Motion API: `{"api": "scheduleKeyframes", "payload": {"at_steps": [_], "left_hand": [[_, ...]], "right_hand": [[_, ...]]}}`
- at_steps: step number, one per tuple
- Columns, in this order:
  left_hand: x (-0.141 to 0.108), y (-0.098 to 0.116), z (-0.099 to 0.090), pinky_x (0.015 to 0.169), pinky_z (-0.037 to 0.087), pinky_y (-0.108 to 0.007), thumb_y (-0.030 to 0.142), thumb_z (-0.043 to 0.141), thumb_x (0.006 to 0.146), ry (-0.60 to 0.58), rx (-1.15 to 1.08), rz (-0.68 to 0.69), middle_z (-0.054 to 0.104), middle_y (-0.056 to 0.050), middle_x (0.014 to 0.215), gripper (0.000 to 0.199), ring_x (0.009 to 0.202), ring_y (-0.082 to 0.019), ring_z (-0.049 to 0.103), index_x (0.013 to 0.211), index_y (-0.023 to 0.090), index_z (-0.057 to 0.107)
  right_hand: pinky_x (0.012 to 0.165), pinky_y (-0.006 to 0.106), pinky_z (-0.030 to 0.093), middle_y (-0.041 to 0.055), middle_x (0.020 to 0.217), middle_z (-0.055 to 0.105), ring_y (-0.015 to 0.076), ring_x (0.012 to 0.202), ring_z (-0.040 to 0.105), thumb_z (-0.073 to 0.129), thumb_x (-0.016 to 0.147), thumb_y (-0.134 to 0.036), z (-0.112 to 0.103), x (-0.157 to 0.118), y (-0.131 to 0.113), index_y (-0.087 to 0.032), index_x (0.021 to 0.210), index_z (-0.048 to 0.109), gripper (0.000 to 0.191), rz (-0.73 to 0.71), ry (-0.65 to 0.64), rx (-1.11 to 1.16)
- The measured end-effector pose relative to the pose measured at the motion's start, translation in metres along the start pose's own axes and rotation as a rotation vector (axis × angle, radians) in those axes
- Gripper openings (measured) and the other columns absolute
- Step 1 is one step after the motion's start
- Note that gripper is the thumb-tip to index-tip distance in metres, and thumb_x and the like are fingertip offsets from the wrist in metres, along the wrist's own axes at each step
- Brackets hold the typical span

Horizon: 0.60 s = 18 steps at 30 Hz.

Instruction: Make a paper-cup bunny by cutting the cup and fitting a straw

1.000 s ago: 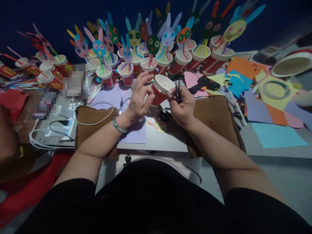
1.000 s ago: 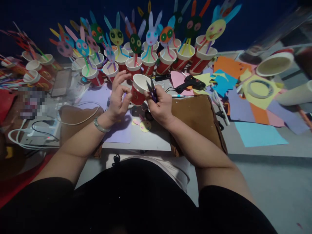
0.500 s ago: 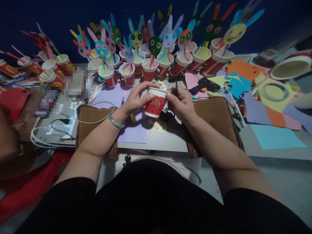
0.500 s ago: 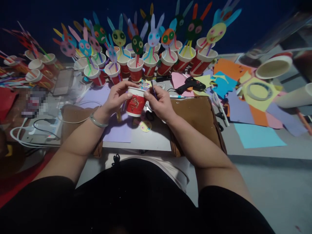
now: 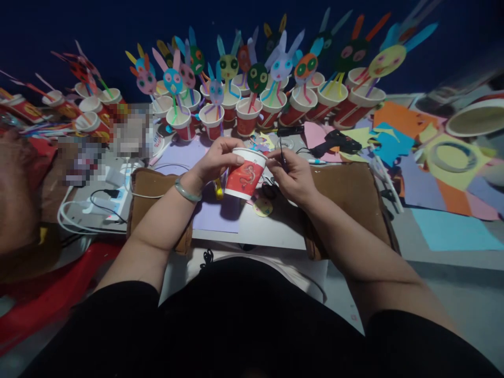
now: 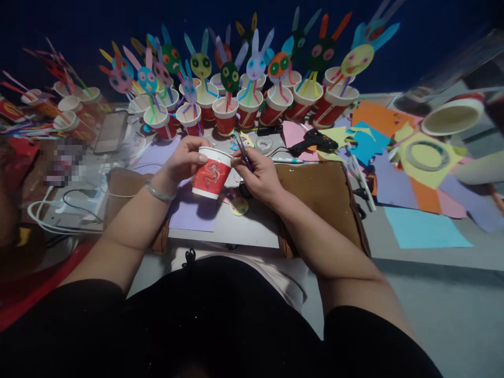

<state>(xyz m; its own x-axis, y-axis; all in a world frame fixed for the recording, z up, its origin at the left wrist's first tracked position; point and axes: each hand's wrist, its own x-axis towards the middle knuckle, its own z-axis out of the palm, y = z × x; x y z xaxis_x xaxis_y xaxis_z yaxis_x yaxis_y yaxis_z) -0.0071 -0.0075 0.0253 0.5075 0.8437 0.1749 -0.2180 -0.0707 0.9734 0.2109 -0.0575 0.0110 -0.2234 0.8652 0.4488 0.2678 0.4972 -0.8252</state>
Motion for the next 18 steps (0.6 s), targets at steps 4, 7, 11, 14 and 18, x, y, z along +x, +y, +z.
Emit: {"api": "scheduleKeyframes", "payload": {"at_steps": [4,7,11,14,18], "left_hand": [[0.001,-0.001,-0.004,0.053,0.038,-0.027,0.064,0.096,0.053,0.006,0.066,0.041,0.058,0.001,0.064,0.060,0.057,-0.010,0.050,0.061,0.018,0.059],[0.001,-0.002,-0.007,0.054,0.040,-0.028,0.067,0.093,0.057,0.028,0.113,0.062,0.056,0.001,0.063,0.061,0.057,-0.010,0.050,0.063,0.019,0.057],[0.000,-0.001,-0.009,0.056,0.043,-0.029,0.069,0.090,0.063,0.080,0.128,0.057,0.058,0.001,0.066,0.058,0.058,-0.011,0.053,0.066,0.020,0.059],[0.000,-0.001,-0.008,0.057,0.044,-0.029,0.069,0.091,0.063,0.098,0.110,0.057,0.060,0.001,0.067,0.059,0.059,-0.011,0.055,0.066,0.019,0.061],[0.002,-0.003,-0.008,0.059,0.045,-0.028,0.065,0.095,0.059,0.099,0.089,0.063,0.058,0.003,0.063,0.058,0.059,-0.010,0.054,0.061,0.019,0.059]], "right_hand": [[0.061,0.032,0.039,-0.0021,0.073,0.056,0.0142,0.061,0.044,0.069,0.095,-0.062,-0.009,-0.005,-0.002,-0.025,0.098,0.062,0.038,-0.095,-0.010,-0.172],[0.061,0.032,0.036,-0.0019,0.074,0.057,0.0149,0.062,0.044,0.072,0.089,-0.072,-0.014,-0.005,0.001,-0.026,0.105,0.064,0.049,-0.086,-0.001,-0.228],[0.060,0.032,0.032,-0.0011,0.066,0.052,0.0155,0.061,0.043,0.059,0.097,-0.075,-0.019,-0.002,-0.003,-0.024,0.095,0.068,0.052,-0.095,-0.117,-0.294],[0.060,0.032,0.031,0.0008,0.066,0.055,0.0158,0.060,0.045,0.053,0.101,-0.072,-0.020,-0.001,-0.008,-0.023,0.092,0.072,0.054,-0.132,-0.220,-0.347],[0.060,0.032,0.029,0.0020,0.066,0.060,0.0160,0.059,0.047,0.056,0.100,-0.071,-0.019,-0.003,-0.011,-0.022,0.093,0.076,0.054,-0.113,-0.261,-0.413]]}}
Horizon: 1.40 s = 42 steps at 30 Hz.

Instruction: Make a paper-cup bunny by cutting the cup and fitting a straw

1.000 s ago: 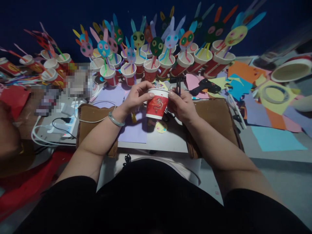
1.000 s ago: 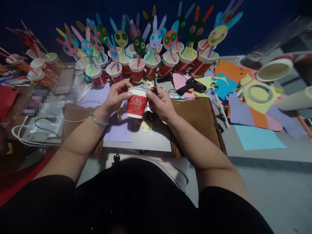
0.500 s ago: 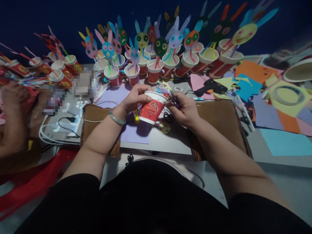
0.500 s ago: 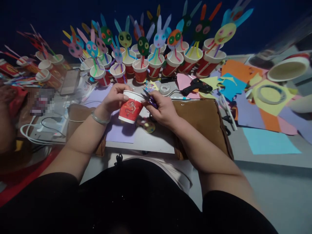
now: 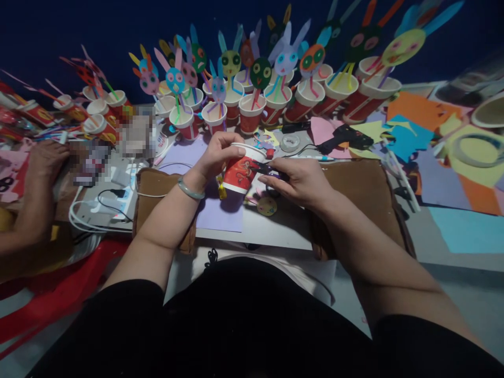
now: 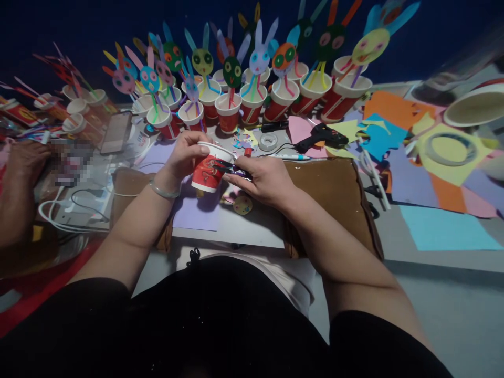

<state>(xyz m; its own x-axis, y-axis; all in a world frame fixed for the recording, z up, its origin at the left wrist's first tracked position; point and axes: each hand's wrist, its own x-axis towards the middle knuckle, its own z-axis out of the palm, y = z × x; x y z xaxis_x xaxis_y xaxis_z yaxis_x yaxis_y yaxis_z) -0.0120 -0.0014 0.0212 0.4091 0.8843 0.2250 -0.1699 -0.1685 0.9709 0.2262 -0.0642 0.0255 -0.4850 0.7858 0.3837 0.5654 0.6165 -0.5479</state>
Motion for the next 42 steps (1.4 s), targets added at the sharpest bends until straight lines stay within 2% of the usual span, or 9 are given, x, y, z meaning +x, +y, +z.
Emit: {"api": "scheduleKeyframes", "payload": {"at_steps": [6,9,12,17,27,36,42], "left_hand": [[0.002,-0.007,-0.003,0.070,0.051,-0.031,0.066,0.094,0.062,-0.023,0.056,0.036,0.062,0.001,0.066,0.056,0.069,-0.015,0.065,0.064,0.019,0.064],[0.004,-0.010,-0.005,0.072,0.052,-0.030,0.066,0.095,0.061,-0.029,0.095,0.062,0.065,0.001,0.068,0.055,0.072,-0.015,0.067,0.065,0.018,0.068],[0.005,-0.013,-0.007,0.075,0.053,-0.030,0.067,0.094,0.061,-0.031,0.136,0.094,0.067,0.001,0.070,0.054,0.076,-0.016,0.068,0.066,0.018,0.071],[0.005,-0.013,-0.008,0.081,0.054,-0.031,0.066,0.093,0.067,-0.046,0.185,0.143,0.069,0.000,0.071,0.051,0.082,-0.017,0.069,0.068,0.018,0.074],[0.008,-0.022,-0.009,0.082,0.054,-0.034,0.065,0.088,0.073,-0.103,0.265,0.229,0.063,0.001,0.064,0.049,0.067,-0.013,0.058,0.065,0.020,0.071],[0.010,-0.022,-0.007,0.075,0.048,-0.033,0.060,0.086,0.078,-0.158,0.256,0.262,0.064,-0.001,0.069,0.043,0.069,-0.013,0.058,0.068,0.020,0.074],[0.010,-0.029,-0.008,0.074,0.046,-0.033,0.058,0.087,0.076,-0.131,0.260,0.233,0.065,-0.001,0.070,0.041,0.071,-0.014,0.059,0.069,0.020,0.073]], "right_hand": [[0.060,0.033,0.024,0.0026,0.064,0.061,0.0168,0.059,0.047,0.060,0.097,-0.075,-0.005,-0.001,0.004,-0.023,0.091,0.077,0.055,0.042,0.023,-0.078],[0.061,0.033,0.023,0.0032,0.065,0.061,0.0174,0.060,0.047,0.058,0.097,-0.076,-0.010,-0.001,0.003,-0.023,0.092,0.077,0.057,0.057,-0.012,-0.141],[0.062,0.033,0.023,0.0042,0.067,0.062,0.0179,0.061,0.047,0.052,0.101,-0.070,-0.016,0.001,-0.003,-0.021,0.096,0.077,0.055,0.103,-0.074,-0.211],[0.063,0.033,0.021,0.0056,0.068,0.063,0.0179,0.061,0.047,0.051,0.102,-0.063,-0.020,0.003,-0.014,-0.020,0.089,0.075,0.050,0.175,-0.146,-0.286],[0.064,0.033,0.019,0.0064,0.066,0.062,0.0194,0.062,0.048,0.051,0.102,-0.062,-0.022,0.002,-0.020,-0.020,0.090,0.075,0.050,0.228,-0.186,-0.364],[0.065,0.033,0.020,0.0072,0.068,0.065,0.0203,0.065,0.050,0.053,0.102,-0.060,-0.025,0.002,-0.022,-0.020,0.094,0.078,0.047,0.271,-0.229,-0.377],[0.065,0.034,0.021,0.0078,0.070,0.067,0.0206,0.066,0.051,0.053,0.104,-0.057,-0.024,0.002,-0.021,-0.020,0.096,0.079,0.047,0.262,-0.232,-0.387]]}}
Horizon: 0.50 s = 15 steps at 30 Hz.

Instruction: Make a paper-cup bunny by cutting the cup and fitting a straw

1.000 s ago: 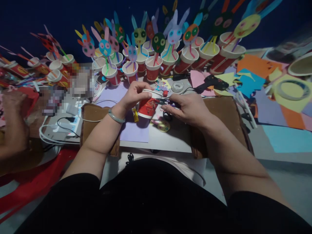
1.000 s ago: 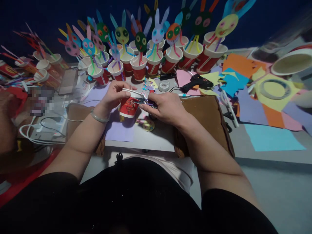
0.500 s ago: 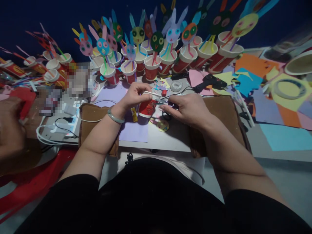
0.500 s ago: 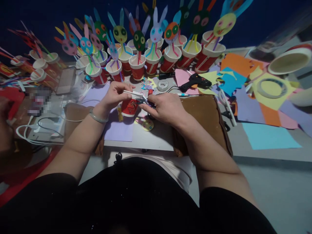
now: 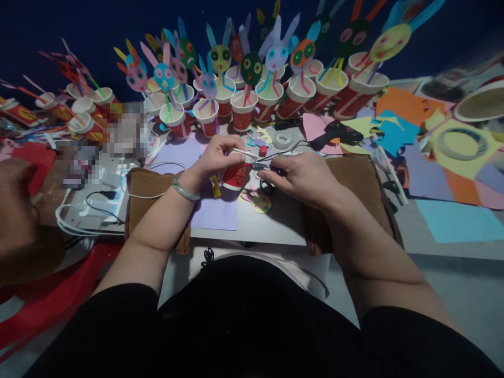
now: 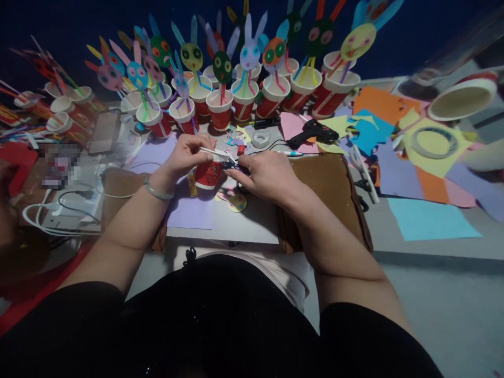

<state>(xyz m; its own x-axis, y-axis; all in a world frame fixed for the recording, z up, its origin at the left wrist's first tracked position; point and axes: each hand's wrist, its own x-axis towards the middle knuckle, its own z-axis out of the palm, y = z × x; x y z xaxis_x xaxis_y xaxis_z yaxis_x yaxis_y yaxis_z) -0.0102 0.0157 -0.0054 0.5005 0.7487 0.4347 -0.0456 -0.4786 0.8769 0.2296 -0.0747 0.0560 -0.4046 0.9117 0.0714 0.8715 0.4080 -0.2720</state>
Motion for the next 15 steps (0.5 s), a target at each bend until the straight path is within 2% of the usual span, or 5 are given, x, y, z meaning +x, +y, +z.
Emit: {"api": "scheduleKeyframes", "payload": {"at_steps": [4,9,15], "left_hand": [[-0.001,0.001,0.000,0.073,0.044,-0.032,0.053,0.088,0.076,0.001,-0.024,-0.016,0.063,0.000,0.071,0.038,0.072,-0.014,0.058,0.069,0.019,0.071],[-0.001,0.010,0.002,0.075,0.045,-0.032,0.046,0.088,0.075,-0.034,-0.051,-0.052,0.060,0.000,0.070,0.035,0.073,-0.014,0.057,0.066,0.019,0.068],[0.000,0.013,0.003,0.077,0.047,-0.033,0.055,0.090,0.074,-0.040,-0.101,-0.055,0.059,0.000,0.068,0.043,0.074,-0.015,0.058,0.066,0.019,0.068]], "right_hand": [[0.065,0.034,0.021,0.0089,0.074,0.070,0.0213,0.068,0.054,0.054,0.104,-0.055,-0.001,0.001,0.000,-0.019,0.099,0.080,0.045,0.002,-0.025,0.014],[0.065,0.034,0.023,0.0064,0.071,0.067,0.0195,0.066,0.052,0.057,0.103,-0.051,-0.002,0.001,0.002,-0.020,0.093,0.078,0.039,-0.023,-0.043,0.106],[0.065,0.032,0.026,-0.0003,0.062,0.054,0.0142,0.061,0.044,0.062,0.100,-0.049,-0.003,0.004,0.008,-0.020,0.076,0.069,0.038,-0.087,-0.074,0.330]]}}
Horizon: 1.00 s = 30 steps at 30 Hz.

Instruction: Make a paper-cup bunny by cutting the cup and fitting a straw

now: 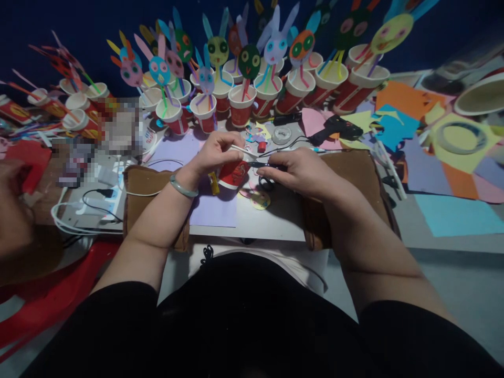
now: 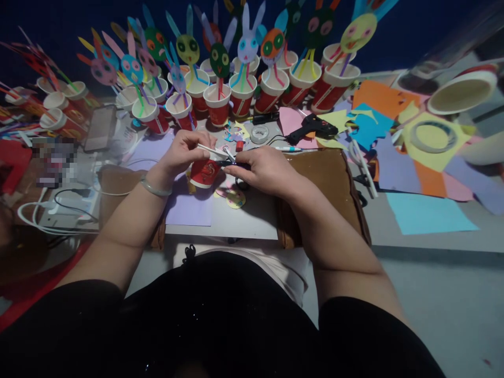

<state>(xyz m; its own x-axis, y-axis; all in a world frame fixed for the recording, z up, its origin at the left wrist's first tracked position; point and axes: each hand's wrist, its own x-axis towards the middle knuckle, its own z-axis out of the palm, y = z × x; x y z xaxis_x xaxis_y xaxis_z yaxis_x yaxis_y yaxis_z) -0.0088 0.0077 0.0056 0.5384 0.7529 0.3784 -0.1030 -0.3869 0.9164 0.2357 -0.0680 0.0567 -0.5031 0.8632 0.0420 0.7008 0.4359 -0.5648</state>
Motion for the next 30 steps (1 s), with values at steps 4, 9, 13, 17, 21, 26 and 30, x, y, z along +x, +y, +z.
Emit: {"api": "scheduleKeyframes", "payload": {"at_steps": [4,9,13,17,21,26,30], "left_hand": [[0.001,-0.003,0.000,0.075,0.048,-0.033,0.060,0.092,0.071,0.023,-0.025,-0.007,0.059,0.001,0.068,0.048,0.072,-0.014,0.058,0.064,0.019,0.068],[0.001,0.000,0.000,0.076,0.048,-0.034,0.064,0.092,0.069,0.047,-0.052,-0.019,0.060,0.000,0.069,0.050,0.072,-0.014,0.057,0.063,0.020,0.067],[0.001,0.001,0.001,0.078,0.048,-0.034,0.063,0.093,0.067,0.074,-0.084,-0.025,0.060,0.000,0.069,0.050,0.073,-0.014,0.058,0.062,0.020,0.067],[0.002,0.001,0.002,0.076,0.048,-0.033,0.064,0.094,0.065,0.102,-0.104,-0.014,0.061,0.001,0.070,0.050,0.073,-0.014,0.058,0.063,0.020,0.068],[0.002,0.002,0.002,0.079,0.049,-0.033,0.062,0.094,0.068,0.115,-0.106,0.005,0.061,0.001,0.071,0.048,0.075,-0.014,0.060,0.066,0.020,0.070],[0.001,0.002,0.003,0.079,0.051,-0.032,0.064,0.092,0.070,0.143,-0.091,0.011,0.061,0.001,0.072,0.050,0.075,-0.013,0.059,0.066,0.020,0.069],[0.002,0.001,0.003,0.082,0.051,-0.032,0.062,0.093,0.070,0.147,-0.100,0.007,0.062,0.001,0.072,0.048,0.076,-0.013,0.060,0.067,0.020,0.069]], "right_hand": [[0.064,0.031,0.028,-0.0031,0.058,0.047,0.0124,0.060,0.042,0.063,0.099,-0.051,0.000,0.002,0.004,-0.020,0.070,0.061,0.043,-0.014,-0.014,0.152],[0.063,0.031,0.028,-0.0037,0.058,0.043,0.0125,0.062,0.039,0.063,0.098,-0.060,0.003,0.004,0.006,-0.021,0.067,0.057,0.050,-0.025,0.012,0.232],[0.062,0.031,0.028,-0.0039,0.060,0.040,0.0122,0.063,0.037,0.062,0.097,-0.067,0.005,0.004,0.005,-0.021,0.066,0.055,0.056,-0.017,0.030,0.289],[0.061,0.031,0.027,-0.0046,0.060,0.038,0.0115,0.062,0.035,0.063,0.096,-0.068,0.007,0.006,0.006,-0.021,0.065,0.053,0.057,-0.011,0.044,0.334],[0.062,0.031,0.026,-0.0050,0.060,0.036,0.0116,0.063,0.034,0.063,0.097,-0.065,0.011,0.007,0.008,-0.021,0.064,0.053,0.056,-0.012,0.100,0.312],[0.063,0.032,0.026,-0.0046,0.061,0.036,0.0125,0.065,0.035,0.062,0.096,-0.068,0.015,0.007,0.008,-0.021,0.066,0.055,0.057,-0.014,0.155,0.311],[0.062,0.031,0.027,-0.0043,0.062,0.036,0.0125,0.064,0.034,0.061,0.096,-0.069,0.015,0.006,0.006,-0.021,0.066,0.055,0.057,-0.008,0.172,0.302]]}}
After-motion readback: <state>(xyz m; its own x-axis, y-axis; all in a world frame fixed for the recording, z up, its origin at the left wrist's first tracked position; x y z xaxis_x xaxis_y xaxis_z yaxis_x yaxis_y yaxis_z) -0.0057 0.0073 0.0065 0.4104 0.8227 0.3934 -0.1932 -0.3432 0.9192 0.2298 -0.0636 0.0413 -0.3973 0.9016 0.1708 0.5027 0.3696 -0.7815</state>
